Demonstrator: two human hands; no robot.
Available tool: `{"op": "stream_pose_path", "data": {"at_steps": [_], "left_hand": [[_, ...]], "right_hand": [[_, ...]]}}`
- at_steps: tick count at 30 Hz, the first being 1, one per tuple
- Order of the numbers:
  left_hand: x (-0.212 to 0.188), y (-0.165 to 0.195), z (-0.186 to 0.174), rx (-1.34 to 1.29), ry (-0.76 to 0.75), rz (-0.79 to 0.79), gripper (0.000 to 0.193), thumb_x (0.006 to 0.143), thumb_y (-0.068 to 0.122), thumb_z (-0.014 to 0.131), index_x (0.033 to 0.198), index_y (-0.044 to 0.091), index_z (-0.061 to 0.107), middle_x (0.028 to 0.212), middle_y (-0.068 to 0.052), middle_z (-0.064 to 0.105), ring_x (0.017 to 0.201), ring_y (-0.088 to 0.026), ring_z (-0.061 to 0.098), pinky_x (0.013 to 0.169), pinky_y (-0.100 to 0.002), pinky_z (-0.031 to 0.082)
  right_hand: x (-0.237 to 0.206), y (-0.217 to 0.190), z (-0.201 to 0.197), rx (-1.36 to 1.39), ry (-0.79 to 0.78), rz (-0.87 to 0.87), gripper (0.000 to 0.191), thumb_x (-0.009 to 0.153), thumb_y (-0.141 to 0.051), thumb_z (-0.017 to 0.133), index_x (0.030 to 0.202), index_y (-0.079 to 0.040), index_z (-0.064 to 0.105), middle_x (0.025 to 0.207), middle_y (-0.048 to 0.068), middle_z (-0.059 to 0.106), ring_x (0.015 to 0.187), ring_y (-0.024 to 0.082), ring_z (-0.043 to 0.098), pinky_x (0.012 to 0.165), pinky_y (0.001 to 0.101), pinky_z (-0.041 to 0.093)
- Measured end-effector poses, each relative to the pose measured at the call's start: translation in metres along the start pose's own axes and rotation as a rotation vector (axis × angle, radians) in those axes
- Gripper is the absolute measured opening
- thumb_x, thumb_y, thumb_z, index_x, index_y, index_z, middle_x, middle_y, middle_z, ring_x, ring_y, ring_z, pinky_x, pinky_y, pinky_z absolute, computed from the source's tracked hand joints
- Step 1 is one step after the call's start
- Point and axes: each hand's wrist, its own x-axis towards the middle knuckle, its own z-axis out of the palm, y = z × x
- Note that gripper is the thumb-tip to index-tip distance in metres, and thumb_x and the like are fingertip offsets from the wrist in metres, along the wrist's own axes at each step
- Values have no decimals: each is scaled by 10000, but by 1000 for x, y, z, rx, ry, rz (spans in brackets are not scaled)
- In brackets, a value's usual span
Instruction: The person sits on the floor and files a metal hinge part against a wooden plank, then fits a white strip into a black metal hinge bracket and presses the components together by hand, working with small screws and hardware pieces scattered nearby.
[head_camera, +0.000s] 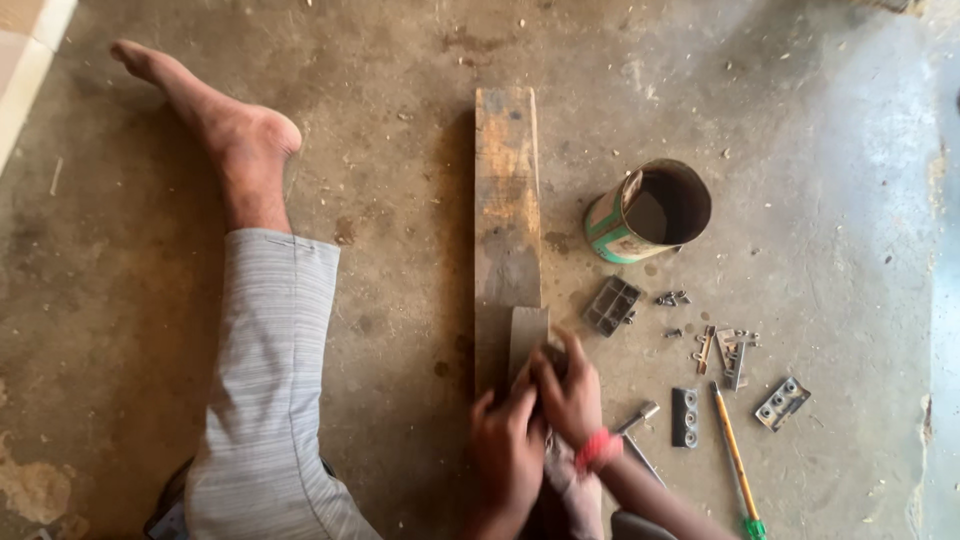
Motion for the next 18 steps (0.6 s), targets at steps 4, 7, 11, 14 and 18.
{"op": "stream_pose_path", "data": {"at_steps": [4, 7, 11, 14, 18], "left_hand": [[10, -14, 17, 63, 79, 56, 390, 807, 44, 716, 1196, 26, 694, 1034, -199, 762, 909, -345, 735, 1027, -519, 430], [57, -29, 31, 83, 4, 27, 297, 825, 28, 698, 1122, 29, 699, 881, -176, 752, 860, -343, 726, 1087, -523, 439], [61, -26, 27, 85, -31, 27, 247, 858, 76, 736, 1098, 26, 703, 876, -183, 738, 855, -376, 708, 1044, -541, 440], [8, -13, 18, 60, 50, 10, 415, 803, 50, 734, 1215, 14, 694, 905, -194, 743, 852, -362, 718, 1027, -552, 435], [-12, -14, 21, 38, 98, 80, 404, 801, 37, 711, 1201, 1, 667, 1147, -239, 761, 1009, -356, 733, 1003, -537, 417]], "right_hand": [[12, 6, 2, 8, 18, -49, 467, 905, -150, 657, 1331, 22, 574, 992, 182, 768, 895, 245, 754, 790, 358, 603], [72, 3, 3, -92, 50, -120, 446, 941, -167, 686, 1331, 29, 595, 1113, 171, 767, 981, 214, 761, 846, 342, 606], [75, -2, 0, -55, 56, -107, 460, 920, -146, 683, 1328, 43, 583, 1071, 184, 770, 965, 227, 753, 848, 355, 601], [19, 3, -5, -5, -34, -90, 455, 924, -140, 663, 1332, 36, 566, 1025, 170, 771, 944, 197, 752, 819, 340, 603], [3, 9, -6, -63, -9, -26, 450, 894, -125, 683, 1318, 10, 618, 886, 165, 780, 821, 180, 759, 739, 331, 612]]}}
